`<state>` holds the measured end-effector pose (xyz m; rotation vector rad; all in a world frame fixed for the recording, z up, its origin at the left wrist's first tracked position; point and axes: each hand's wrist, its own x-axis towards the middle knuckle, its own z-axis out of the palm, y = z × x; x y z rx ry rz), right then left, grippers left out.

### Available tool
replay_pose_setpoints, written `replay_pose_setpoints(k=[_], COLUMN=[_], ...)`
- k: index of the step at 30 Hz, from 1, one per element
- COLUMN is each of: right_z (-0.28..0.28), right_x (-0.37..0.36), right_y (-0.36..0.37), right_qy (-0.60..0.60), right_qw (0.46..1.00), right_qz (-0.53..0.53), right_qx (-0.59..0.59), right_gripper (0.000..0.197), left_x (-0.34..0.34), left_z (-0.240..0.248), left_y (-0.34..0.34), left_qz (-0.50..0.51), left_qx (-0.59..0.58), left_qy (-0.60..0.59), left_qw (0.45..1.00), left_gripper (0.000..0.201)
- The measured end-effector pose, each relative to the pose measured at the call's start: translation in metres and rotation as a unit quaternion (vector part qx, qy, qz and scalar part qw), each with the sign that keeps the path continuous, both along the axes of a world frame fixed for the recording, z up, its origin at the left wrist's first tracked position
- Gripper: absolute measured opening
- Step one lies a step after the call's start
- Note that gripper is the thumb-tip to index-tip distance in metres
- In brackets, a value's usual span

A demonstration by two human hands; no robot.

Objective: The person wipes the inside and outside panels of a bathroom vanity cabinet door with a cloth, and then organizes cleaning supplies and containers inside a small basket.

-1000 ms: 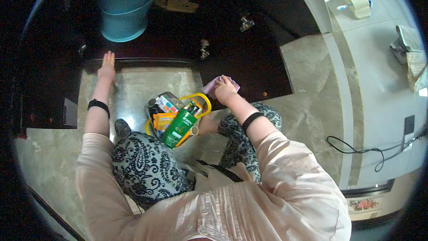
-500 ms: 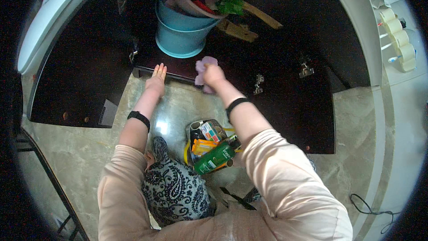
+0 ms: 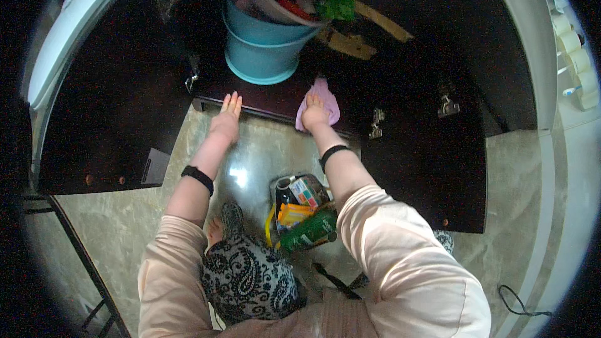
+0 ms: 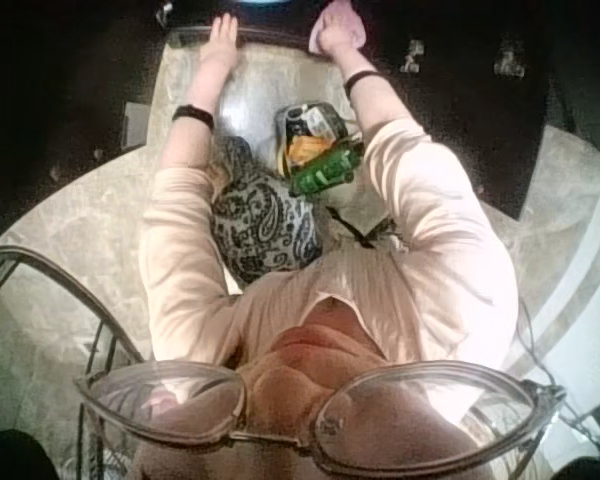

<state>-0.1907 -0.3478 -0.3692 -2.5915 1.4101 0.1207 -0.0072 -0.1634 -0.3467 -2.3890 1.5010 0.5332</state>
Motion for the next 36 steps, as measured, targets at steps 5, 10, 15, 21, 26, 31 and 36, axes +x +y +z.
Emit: replay_pose_setpoints(k=[5,10,15,21,26,31,36], right_z=[-0.001,0.018,0.014,0.012,0.025,0.024,0.013], right_x=[0.054,0.086,0.046,-0.002,0.059,0.102,0.081], right_y=[0.041,0.074,0.052,0.004,0.058,0.106,0.061], right_qy=[-0.049,0.012,-0.001,-0.027,0.041,0.002,-0.005], right_qw=[0.981,0.970,0.975,0.991,0.982,0.957,0.947], right_qz=[0.174,0.237,0.219,0.124,0.158,0.266,0.310], right_qx=[0.066,0.049,0.046,0.041,0.100,0.119,0.091], right_gripper=[0.049,0.058,0.065,0.066,0.065,0.073,0.074], left_x=[-0.013,-0.011,-0.009,-0.005,-0.007,0.006,0.007], left_z=[-0.014,-0.017,-0.015,-0.010,0.004,-0.027,0.019], left_y=[-0.014,-0.013,-0.012,-0.015,-0.001,0.003,-0.001], left_qz=[0.006,0.002,0.003,0.015,0.052,0.085,0.111], left_qx=[-0.013,-0.089,-0.073,-0.083,-0.064,-0.207,-0.214], left_qy=[0.014,0.070,0.044,0.093,0.139,0.228,0.333], left_qw=[1.000,0.994,0.996,0.992,0.987,0.948,0.912], left_gripper=[0.090,0.094,0.096,0.092,0.090,0.090,0.082])
